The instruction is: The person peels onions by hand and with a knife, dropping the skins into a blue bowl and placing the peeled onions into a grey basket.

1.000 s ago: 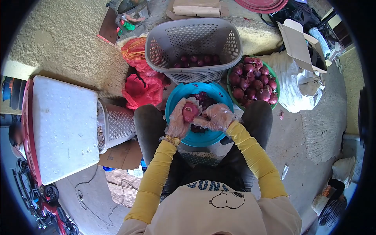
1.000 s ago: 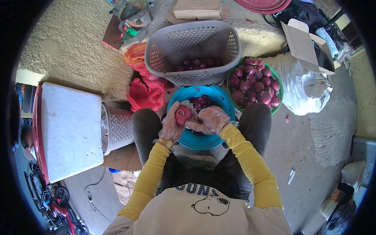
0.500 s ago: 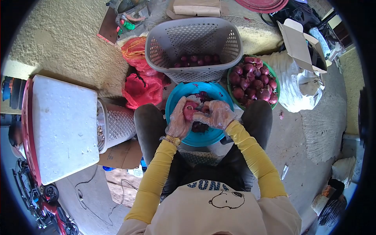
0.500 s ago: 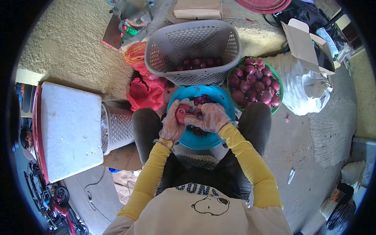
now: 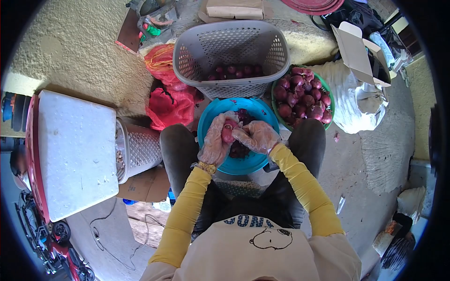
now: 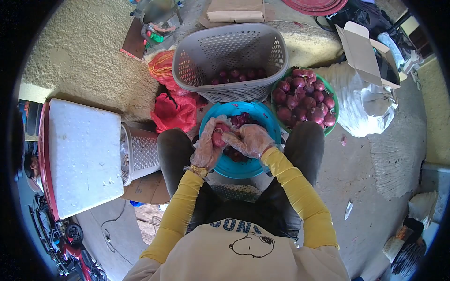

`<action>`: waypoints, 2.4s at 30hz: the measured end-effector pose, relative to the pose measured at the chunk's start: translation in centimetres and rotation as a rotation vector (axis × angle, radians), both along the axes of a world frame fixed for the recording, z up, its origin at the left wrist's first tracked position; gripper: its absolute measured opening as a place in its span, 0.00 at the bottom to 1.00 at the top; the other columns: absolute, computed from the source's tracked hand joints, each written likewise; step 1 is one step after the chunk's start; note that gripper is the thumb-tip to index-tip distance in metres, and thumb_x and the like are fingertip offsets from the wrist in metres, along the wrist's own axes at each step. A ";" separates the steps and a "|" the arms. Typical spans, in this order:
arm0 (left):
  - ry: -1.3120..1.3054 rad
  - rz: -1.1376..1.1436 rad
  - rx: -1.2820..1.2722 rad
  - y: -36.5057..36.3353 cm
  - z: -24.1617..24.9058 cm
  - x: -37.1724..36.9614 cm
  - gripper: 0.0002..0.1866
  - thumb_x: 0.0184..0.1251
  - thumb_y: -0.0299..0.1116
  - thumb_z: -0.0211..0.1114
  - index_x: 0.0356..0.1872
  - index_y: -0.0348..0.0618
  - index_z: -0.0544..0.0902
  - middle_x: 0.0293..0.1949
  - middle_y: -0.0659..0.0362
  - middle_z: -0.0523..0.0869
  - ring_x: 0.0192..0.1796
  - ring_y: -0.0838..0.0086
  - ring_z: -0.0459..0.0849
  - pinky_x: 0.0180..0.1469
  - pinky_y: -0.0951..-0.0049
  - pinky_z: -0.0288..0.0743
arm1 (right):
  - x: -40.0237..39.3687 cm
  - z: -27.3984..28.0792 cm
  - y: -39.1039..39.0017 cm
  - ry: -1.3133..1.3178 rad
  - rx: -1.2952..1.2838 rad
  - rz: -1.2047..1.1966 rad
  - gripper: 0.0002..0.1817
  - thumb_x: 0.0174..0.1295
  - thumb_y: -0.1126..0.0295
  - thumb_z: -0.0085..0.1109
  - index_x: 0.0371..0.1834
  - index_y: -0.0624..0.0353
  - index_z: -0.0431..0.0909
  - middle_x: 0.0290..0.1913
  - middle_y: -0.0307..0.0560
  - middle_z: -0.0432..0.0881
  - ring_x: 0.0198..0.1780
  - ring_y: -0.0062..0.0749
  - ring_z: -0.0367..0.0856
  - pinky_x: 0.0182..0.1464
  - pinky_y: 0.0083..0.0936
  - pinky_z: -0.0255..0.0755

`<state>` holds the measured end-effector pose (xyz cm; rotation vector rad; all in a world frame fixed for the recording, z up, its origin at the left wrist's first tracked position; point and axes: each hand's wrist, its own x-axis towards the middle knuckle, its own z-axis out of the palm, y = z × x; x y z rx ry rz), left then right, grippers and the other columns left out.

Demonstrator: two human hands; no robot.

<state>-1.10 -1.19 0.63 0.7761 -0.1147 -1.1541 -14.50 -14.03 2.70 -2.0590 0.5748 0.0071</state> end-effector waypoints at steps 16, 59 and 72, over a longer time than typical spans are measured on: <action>0.025 0.017 -0.018 0.1 -0.3 0.4 0.16 0.84 0.44 0.56 0.54 0.41 0.79 0.48 0.56 0.84 0.52 0.71 0.83 0.55 0.70 0.81 | 0.0 0.1 0.4 -0.109 -0.273 -0.085 0.32 0.59 0.36 0.70 0.34 0.61 0.86 0.29 0.56 0.86 0.34 0.55 0.85 0.40 0.44 0.77; -0.020 0.017 -0.005 0.0 0.4 0.3 0.13 0.83 0.42 0.57 0.53 0.43 0.80 0.49 0.57 0.85 0.51 0.72 0.84 0.57 0.68 0.82 | 0.0 -0.5 0.5 -0.180 -0.369 -0.063 0.35 0.50 0.36 0.77 0.42 0.59 0.88 0.33 0.52 0.88 0.36 0.52 0.87 0.42 0.41 0.80; -0.029 0.039 0.016 0.1 -0.6 -0.1 0.12 0.81 0.41 0.61 0.51 0.44 0.77 0.44 0.59 0.85 0.45 0.75 0.85 0.49 0.72 0.82 | 0.1 -0.2 0.4 -0.103 -0.241 -0.018 0.28 0.66 0.38 0.63 0.45 0.54 0.88 0.31 0.57 0.86 0.36 0.56 0.85 0.41 0.44 0.77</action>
